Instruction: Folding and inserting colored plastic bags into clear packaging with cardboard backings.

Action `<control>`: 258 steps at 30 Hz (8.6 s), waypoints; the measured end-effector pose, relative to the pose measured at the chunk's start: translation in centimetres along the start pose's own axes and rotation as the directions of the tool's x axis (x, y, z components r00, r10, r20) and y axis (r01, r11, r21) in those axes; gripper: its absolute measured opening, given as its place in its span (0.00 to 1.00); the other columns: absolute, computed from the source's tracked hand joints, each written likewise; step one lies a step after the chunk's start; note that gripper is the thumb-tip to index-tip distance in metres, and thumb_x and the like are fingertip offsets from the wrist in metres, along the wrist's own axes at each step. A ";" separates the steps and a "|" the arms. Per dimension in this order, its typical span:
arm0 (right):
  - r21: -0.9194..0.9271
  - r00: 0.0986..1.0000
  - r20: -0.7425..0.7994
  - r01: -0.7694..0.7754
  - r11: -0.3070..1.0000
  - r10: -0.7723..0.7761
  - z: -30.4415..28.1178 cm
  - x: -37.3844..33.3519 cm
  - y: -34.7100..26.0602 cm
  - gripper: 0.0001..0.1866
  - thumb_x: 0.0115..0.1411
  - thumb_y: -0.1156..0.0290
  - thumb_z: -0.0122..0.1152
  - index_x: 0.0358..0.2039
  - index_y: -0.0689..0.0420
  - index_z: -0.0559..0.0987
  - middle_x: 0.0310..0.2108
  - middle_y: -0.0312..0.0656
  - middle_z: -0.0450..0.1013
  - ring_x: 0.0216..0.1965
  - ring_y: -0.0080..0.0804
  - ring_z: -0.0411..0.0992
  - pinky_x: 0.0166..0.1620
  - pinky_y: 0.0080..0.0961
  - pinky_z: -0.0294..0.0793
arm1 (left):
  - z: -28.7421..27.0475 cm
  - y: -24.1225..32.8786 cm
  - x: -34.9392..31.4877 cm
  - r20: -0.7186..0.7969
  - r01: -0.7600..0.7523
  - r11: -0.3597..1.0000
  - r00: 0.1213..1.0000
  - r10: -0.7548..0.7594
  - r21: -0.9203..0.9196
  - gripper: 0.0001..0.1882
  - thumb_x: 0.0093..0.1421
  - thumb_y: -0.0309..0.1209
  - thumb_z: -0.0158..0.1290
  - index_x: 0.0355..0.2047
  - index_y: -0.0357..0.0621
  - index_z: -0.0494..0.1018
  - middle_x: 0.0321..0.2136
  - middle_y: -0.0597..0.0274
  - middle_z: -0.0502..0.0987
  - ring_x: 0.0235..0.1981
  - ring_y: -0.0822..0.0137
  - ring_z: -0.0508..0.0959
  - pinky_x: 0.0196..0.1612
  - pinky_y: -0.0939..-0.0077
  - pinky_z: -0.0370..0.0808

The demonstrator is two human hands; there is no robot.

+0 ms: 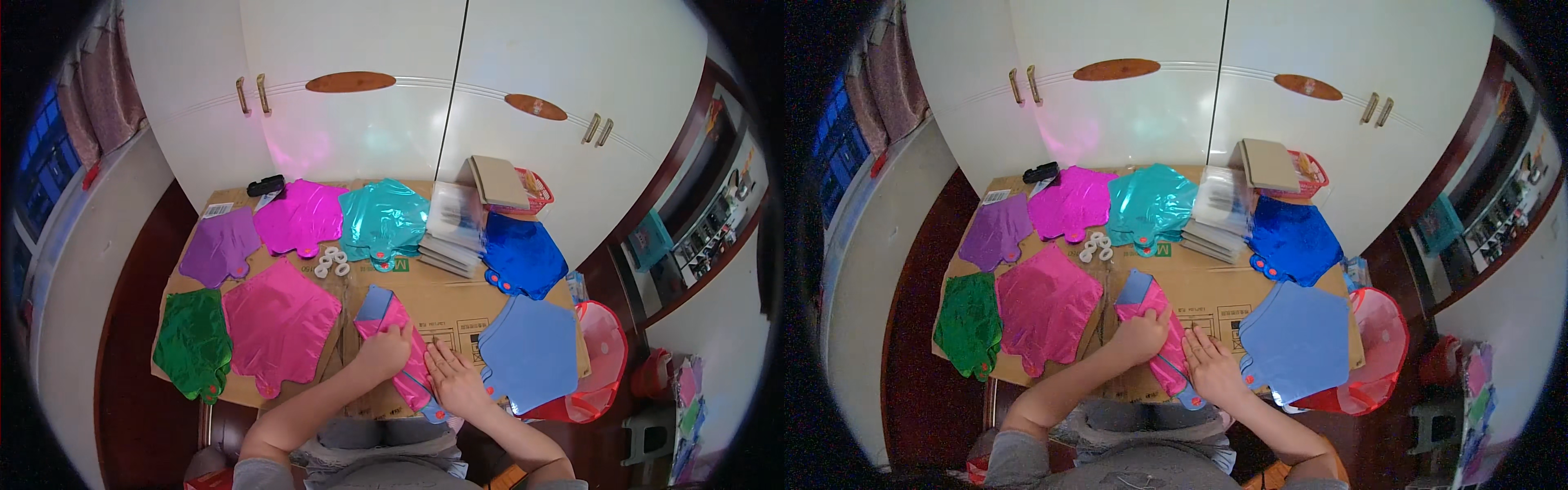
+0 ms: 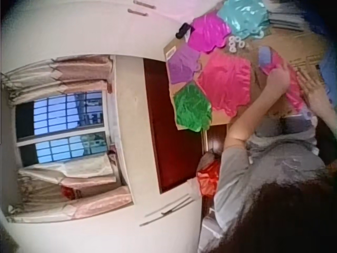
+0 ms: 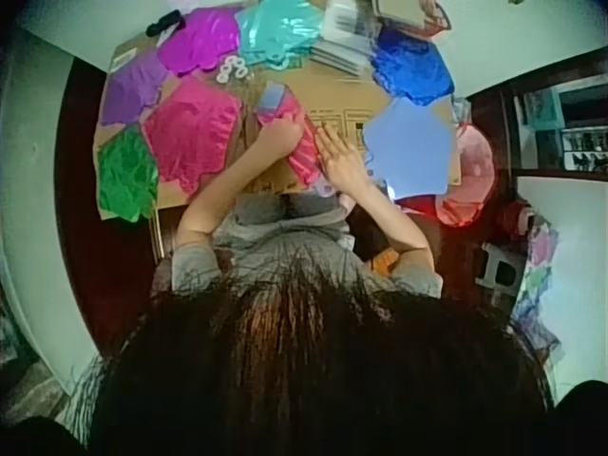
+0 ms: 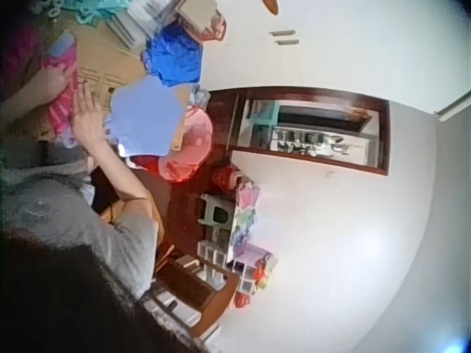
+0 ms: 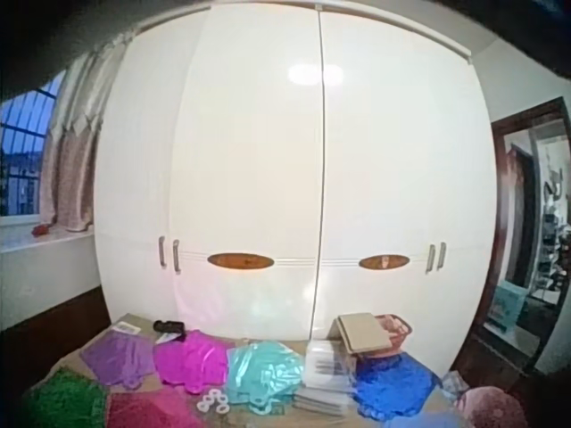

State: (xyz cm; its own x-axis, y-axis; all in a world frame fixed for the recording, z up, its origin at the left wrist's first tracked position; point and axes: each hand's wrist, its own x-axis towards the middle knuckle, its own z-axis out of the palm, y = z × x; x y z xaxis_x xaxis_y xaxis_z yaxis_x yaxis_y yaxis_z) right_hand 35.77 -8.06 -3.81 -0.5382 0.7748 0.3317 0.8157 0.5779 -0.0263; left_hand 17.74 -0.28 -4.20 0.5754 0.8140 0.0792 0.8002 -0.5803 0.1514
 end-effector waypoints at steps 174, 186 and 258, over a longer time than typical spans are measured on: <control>0.367 0.906 0.155 0.318 0.874 -0.394 -2.4 -4.2 1.7 0.36 0.42 0.67 0.63 0.55 0.59 0.67 0.56 0.47 0.63 0.59 0.41 0.61 0.59 0.34 0.61 | 1.7 3.8 -13.3 -0.524 -0.423 0.893 0.801 0.290 -0.153 0.18 0.49 0.29 0.51 0.42 0.39 0.75 0.38 0.58 0.79 0.39 0.62 0.79 0.44 0.70 0.76; 0.833 0.860 0.394 -0.483 0.268 0.324 -3.3 -0.1 0.8 0.11 0.57 0.66 0.61 0.26 0.62 0.78 0.16 0.30 0.68 0.22 0.13 0.62 0.26 0.18 0.64 | -5.2 0.7 -8.5 0.196 0.242 0.166 0.947 -0.254 -0.956 0.09 0.56 0.30 0.57 0.32 0.36 0.78 0.23 0.71 0.77 0.24 0.83 0.71 0.27 0.84 0.69; 0.238 0.989 -0.105 -0.077 0.968 0.104 2.2 0.5 -0.7 0.21 0.54 0.66 0.58 0.44 0.67 0.74 0.49 0.55 0.69 0.55 0.45 0.66 0.60 0.40 0.60 | -3.3 -2.0 -9.9 -0.012 -0.331 0.915 0.941 0.338 -0.232 0.37 0.58 0.53 0.45 0.59 0.37 0.57 0.54 0.51 0.66 0.59 0.55 0.63 0.64 0.58 0.50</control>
State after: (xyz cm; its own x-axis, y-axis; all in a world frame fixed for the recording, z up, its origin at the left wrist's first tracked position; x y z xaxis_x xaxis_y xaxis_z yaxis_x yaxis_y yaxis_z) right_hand 34.50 -7.54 -5.67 -0.4248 0.7996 0.4244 0.7807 0.5609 -0.2755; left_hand 9.88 -7.06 -1.99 0.8098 0.5705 0.1370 0.5024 -0.7948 0.3405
